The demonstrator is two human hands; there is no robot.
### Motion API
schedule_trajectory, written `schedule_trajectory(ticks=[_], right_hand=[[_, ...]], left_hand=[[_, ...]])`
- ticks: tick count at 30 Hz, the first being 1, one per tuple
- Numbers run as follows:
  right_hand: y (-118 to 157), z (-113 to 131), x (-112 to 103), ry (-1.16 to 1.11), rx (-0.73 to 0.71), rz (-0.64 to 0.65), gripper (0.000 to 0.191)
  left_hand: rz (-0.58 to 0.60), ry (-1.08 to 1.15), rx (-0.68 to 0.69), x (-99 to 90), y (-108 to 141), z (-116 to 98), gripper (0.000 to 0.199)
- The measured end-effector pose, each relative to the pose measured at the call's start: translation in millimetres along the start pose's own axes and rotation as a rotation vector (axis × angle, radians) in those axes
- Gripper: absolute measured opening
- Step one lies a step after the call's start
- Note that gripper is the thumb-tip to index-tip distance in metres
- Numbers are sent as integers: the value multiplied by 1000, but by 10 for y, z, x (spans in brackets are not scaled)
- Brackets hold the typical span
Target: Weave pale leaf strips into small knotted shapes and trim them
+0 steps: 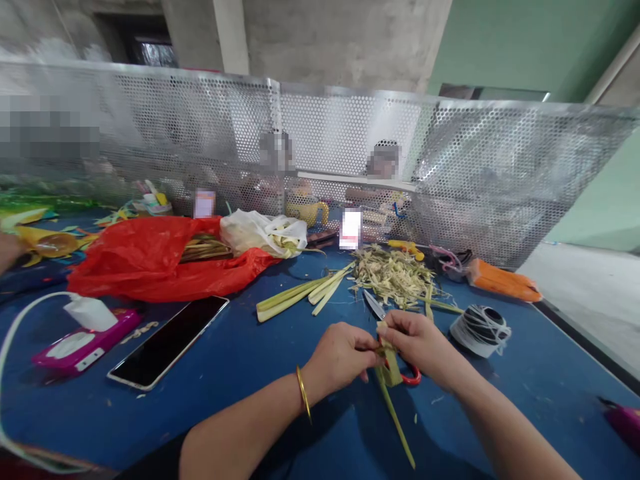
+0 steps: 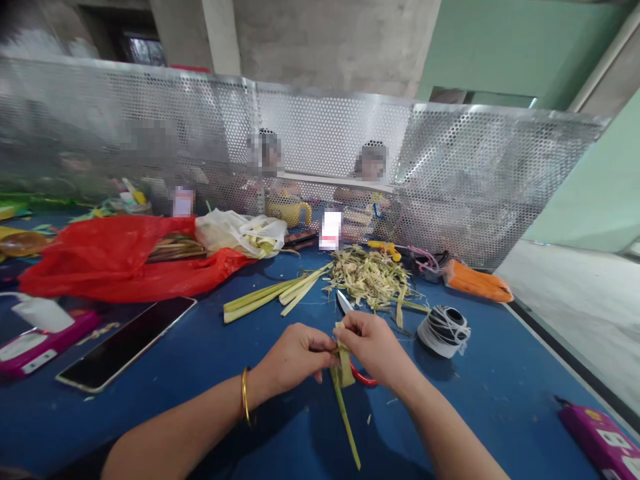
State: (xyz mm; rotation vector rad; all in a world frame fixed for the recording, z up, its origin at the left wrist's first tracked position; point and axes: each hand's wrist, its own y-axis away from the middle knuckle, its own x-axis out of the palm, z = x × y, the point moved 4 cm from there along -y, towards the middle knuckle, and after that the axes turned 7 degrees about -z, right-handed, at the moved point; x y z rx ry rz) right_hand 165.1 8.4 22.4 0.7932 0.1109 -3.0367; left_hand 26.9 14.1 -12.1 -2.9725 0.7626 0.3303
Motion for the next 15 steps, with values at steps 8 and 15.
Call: schedule_trajectory(ticks=[8, 15], right_hand=[[-46, -29, -196, -443, 228, -380, 36], [-53, -110, -239, -561, 251, -547, 30]], left_hand=[[129, 263, -76, 43, 17, -108, 20], [133, 310, -64, -8, 20, -175, 24]])
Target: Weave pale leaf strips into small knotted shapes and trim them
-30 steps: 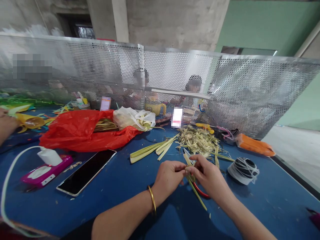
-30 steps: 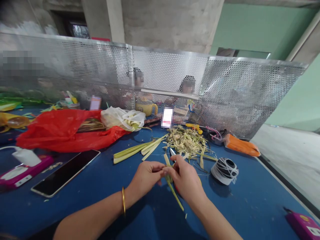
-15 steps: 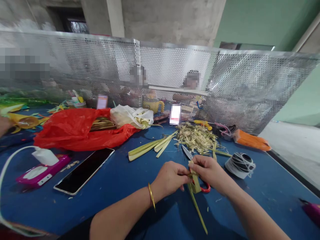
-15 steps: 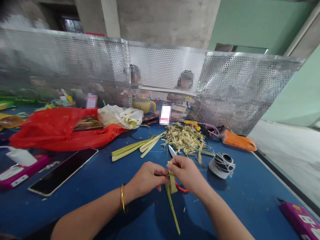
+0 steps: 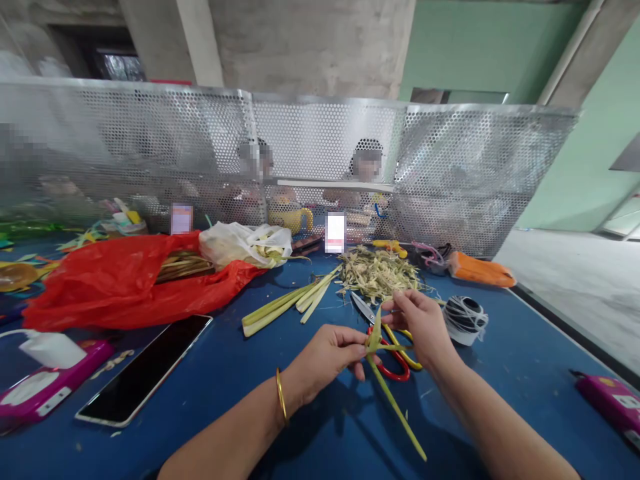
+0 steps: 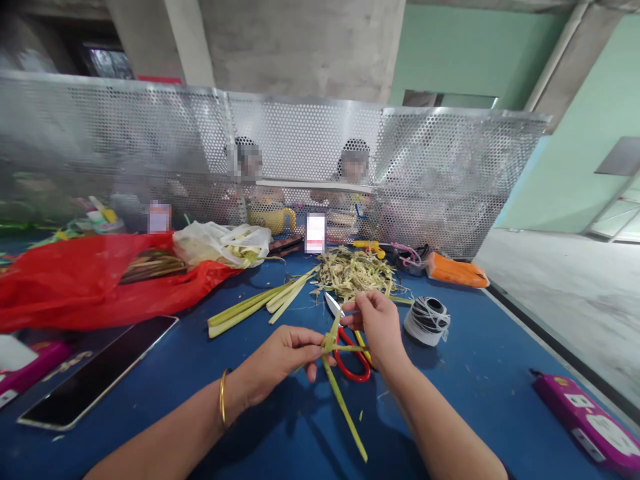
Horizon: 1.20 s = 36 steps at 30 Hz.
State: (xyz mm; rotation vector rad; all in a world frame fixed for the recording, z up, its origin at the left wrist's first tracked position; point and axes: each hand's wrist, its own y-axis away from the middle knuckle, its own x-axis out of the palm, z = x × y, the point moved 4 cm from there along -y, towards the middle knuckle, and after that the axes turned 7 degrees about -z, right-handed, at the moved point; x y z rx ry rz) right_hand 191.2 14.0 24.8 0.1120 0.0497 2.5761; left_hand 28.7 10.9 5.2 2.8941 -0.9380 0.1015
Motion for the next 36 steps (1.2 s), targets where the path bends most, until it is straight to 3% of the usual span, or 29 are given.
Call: schedule_trajectory(ticks=[5, 12, 16, 19, 22, 26, 28, 30, 31, 34, 36], right_hand=[[-6, -80, 16, -42, 29, -12, 29], [38, -119, 135, 108, -175, 216, 32], [118, 28, 134, 588, -512, 329, 23], [196, 75, 171, 928, -735, 504, 28], [184, 22, 202, 950, -769, 620, 36], [110, -61, 211, 966, -733, 649, 37], [145, 52, 187, 947, -891, 509, 31], [282, 224, 166, 900, -1143, 322, 23], [381, 278, 181, 884, -1255, 303, 20], [691, 207, 333, 946, -1474, 575, 18], [808, 58, 430, 1089, -1589, 631, 23]], left_hand=[[8, 35, -41, 1, 22, -9, 25], [-129, 8, -106, -7, 16, 52, 20], [-263, 146, -124, -94, -15, 68, 20], [-315, 236, -138, -171, -49, 85, 23], [-320, 296, -184, -192, -74, 136, 22], [-418, 331, -237, -195, -60, 162, 14], [-453, 333, -244, -195, -46, 135, 11], [-484, 339, -222, -202, -38, 100, 10], [-493, 350, -210, -204, -37, 89, 10], [-494, 386, -187, -197, -42, 100, 14], [-496, 402, -181, -193, -45, 129, 17]])
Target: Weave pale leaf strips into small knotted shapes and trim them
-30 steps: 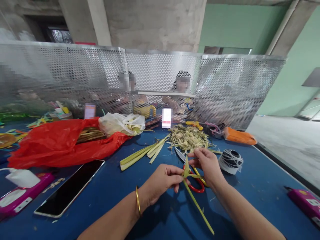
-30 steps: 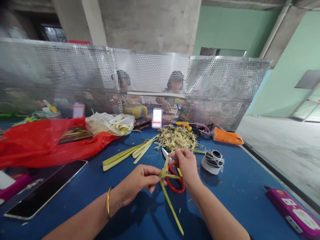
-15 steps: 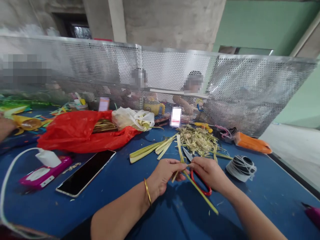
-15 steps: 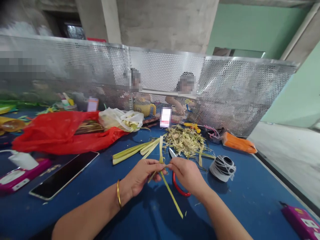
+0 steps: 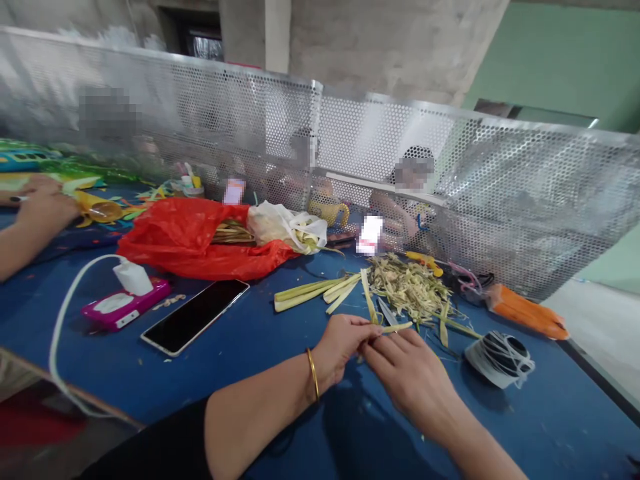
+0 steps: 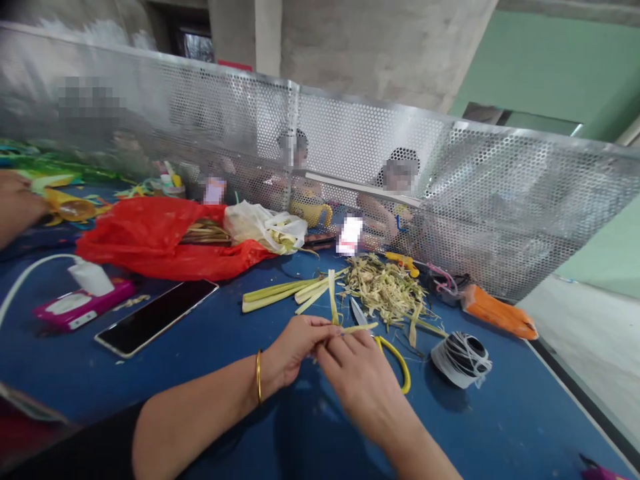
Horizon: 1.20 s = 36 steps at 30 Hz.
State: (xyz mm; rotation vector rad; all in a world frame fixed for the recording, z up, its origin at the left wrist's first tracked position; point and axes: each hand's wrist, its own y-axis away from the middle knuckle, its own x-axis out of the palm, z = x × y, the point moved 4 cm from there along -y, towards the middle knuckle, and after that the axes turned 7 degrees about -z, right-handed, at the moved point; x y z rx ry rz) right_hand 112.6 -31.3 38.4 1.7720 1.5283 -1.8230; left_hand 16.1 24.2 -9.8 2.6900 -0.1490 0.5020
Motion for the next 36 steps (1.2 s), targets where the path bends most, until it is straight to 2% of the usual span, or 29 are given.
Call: schedule_trajectory(ticks=[2, 4, 9, 18, 26, 36], right_hand=[[8, 79, 134, 83, -55, 33, 25], [28, 74, 211, 91, -51, 12, 25], [71, -25, 155, 29, 37, -92, 24], [72, 331, 50, -52, -144, -128, 21], [24, 365, -12, -114, -199, -161, 19], [54, 416, 115, -91, -242, -75, 18]], left_hand=[[-6, 17, -16, -12, -9, 30, 21], [12, 29, -41, -18, -15, 44, 24], [152, 11, -28, 11, -4, -19, 25], [97, -12, 7, -17, -5, -82, 9], [82, -13, 0, -29, -44, -43, 11], [78, 12, -66, -28, -57, -17, 5]])
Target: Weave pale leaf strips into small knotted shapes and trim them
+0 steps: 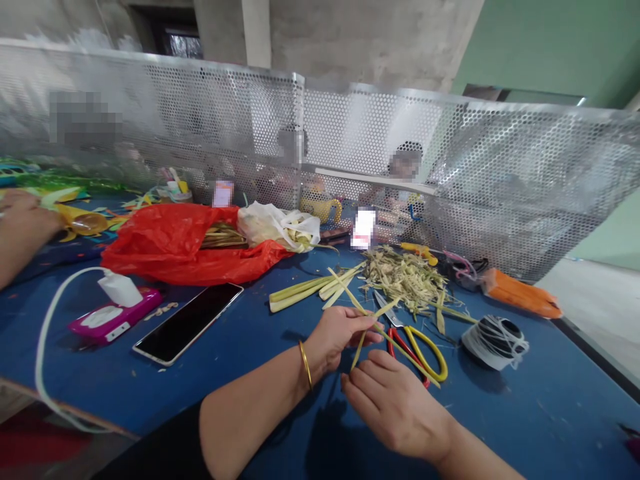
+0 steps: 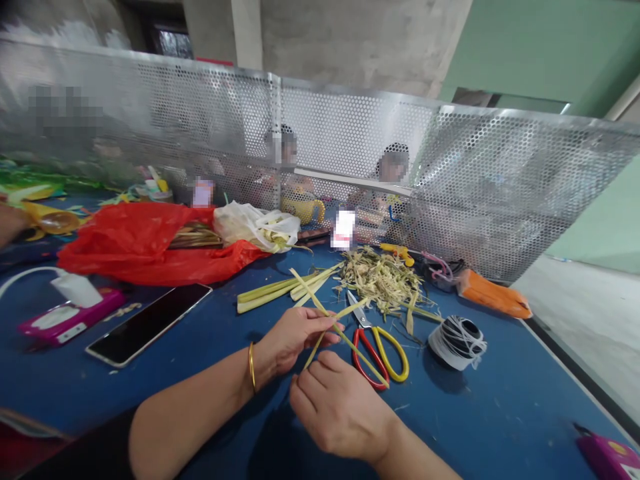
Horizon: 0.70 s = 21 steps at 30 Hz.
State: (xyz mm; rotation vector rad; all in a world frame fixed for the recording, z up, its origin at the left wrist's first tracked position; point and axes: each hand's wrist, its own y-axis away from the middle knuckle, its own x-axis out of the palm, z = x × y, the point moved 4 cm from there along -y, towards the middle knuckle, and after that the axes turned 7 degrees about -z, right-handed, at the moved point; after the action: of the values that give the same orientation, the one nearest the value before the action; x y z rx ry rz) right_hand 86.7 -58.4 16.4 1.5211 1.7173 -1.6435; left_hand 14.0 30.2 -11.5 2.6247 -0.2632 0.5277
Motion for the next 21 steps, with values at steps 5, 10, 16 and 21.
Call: schedule_trajectory(ticks=[5, 10, 16, 21], right_hand=[[3, -179, -172, 66, 180, -105, 20], [186, -567, -229, 240, 689, -47, 27], [261, -563, -63, -25, 761, 142, 33], [333, -655, -10, -493, 1028, 205, 35]], left_hand=[[65, 42, -15, -1, 17, -64, 24], [-10, 41, 6, -29, 13, -109, 23], [-84, -47, 95, -19, 2, -75, 8], [-69, -34, 82, -25, -21, -51, 9]])
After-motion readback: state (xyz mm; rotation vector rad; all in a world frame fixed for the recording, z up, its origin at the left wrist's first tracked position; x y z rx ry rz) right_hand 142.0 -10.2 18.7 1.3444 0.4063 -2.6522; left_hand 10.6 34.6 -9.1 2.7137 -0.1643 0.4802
